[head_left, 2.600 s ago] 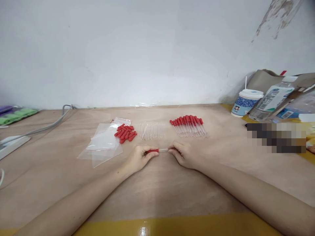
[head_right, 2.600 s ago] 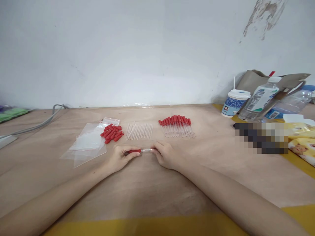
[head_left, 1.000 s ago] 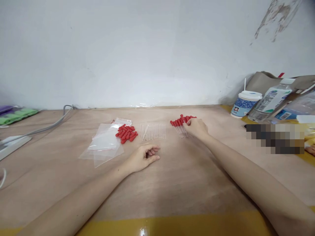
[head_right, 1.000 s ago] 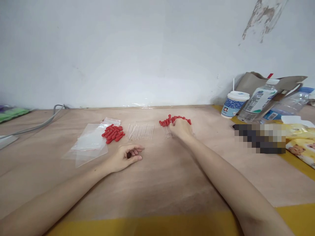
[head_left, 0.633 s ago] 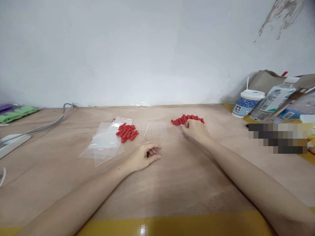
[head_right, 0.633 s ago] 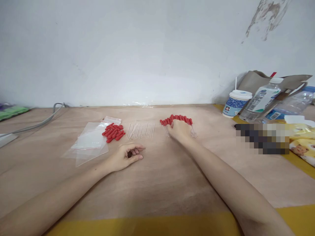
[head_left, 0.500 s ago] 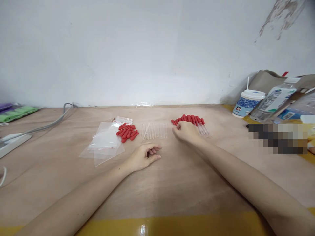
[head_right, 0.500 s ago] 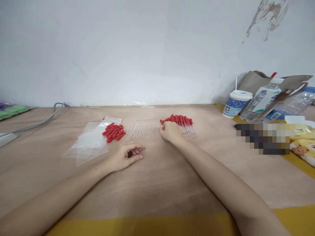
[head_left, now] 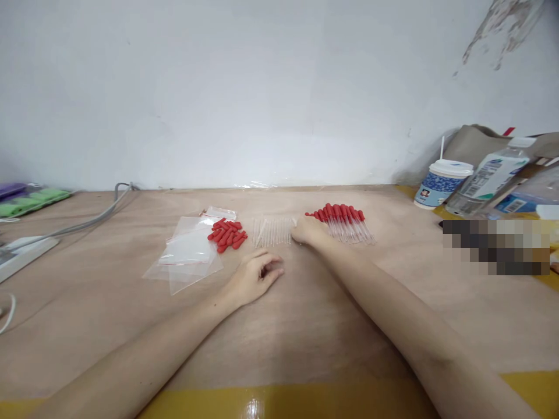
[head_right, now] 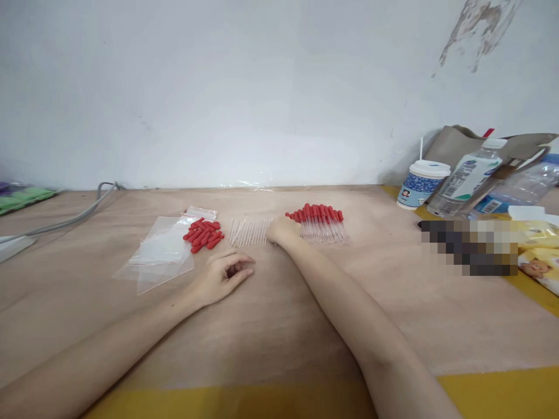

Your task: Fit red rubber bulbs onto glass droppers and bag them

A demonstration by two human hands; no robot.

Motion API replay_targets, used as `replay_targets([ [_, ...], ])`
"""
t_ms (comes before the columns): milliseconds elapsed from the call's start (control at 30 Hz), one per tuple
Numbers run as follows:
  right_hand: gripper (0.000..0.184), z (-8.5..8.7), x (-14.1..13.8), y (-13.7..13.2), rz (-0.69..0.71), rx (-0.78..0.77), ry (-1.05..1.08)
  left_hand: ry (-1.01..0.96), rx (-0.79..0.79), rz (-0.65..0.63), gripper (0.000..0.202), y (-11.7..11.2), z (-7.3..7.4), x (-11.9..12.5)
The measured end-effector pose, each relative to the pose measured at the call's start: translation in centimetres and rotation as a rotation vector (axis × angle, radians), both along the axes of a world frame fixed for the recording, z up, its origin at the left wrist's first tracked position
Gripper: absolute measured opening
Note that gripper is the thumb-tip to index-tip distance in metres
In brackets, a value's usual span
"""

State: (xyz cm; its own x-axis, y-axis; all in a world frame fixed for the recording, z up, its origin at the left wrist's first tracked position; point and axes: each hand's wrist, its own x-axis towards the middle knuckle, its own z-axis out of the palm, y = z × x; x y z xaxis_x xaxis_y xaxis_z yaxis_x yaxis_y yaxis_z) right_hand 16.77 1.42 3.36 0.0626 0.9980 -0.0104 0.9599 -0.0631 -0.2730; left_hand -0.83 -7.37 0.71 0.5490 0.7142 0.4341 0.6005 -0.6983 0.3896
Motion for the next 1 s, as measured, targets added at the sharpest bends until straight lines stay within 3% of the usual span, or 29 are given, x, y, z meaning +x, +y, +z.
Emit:
replay_targets([
  [133, 0.03, 0.1, 0.6, -0.9, 0.014, 0.045, 0.015, 0.291, 0.448, 0.293, 0.022, 1.3, 1.0, -2.0],
  [233, 0.032, 0.3, 1.6, -2.4, 0.034, 0.143, 0.042, 0.413, 0.548, 0.48, 0.022, 2.5, 1.4, -3.8],
  [333, 0.028, 0.1, 3.2, -4.3, 0.092, 0.303, 0.098, 0.454, 0.535, 0.549, 0.022, 3.2, 1.2, -4.9],
  [567, 0.021, -2.4, 6.6, -7.7, 0.428, 0.634, 0.1, 0.458, 0.565, 0.514, 0.022, 3.4, 0.7, -4.7],
  [800, 0.019, -3.7, 7.1, -8.0, 0.515, 0.623, 0.197, 0.316, 0.563, 0.392, 0.024, 1.9, 1.4, -3.8],
  [900, 0.021, -3.9, 6.9, -8.0, 0.541, 0.623, 0.22, 0.167, 0.464, 0.246, 0.019, 0.4, 1.4, -2.3],
  [1000, 0.022, -3.9, 6.9, -8.0, 0.595, 0.615, 0.217, 0.098, 0.213, 0.086, 0.014, -0.7, 0.8, -0.9],
])
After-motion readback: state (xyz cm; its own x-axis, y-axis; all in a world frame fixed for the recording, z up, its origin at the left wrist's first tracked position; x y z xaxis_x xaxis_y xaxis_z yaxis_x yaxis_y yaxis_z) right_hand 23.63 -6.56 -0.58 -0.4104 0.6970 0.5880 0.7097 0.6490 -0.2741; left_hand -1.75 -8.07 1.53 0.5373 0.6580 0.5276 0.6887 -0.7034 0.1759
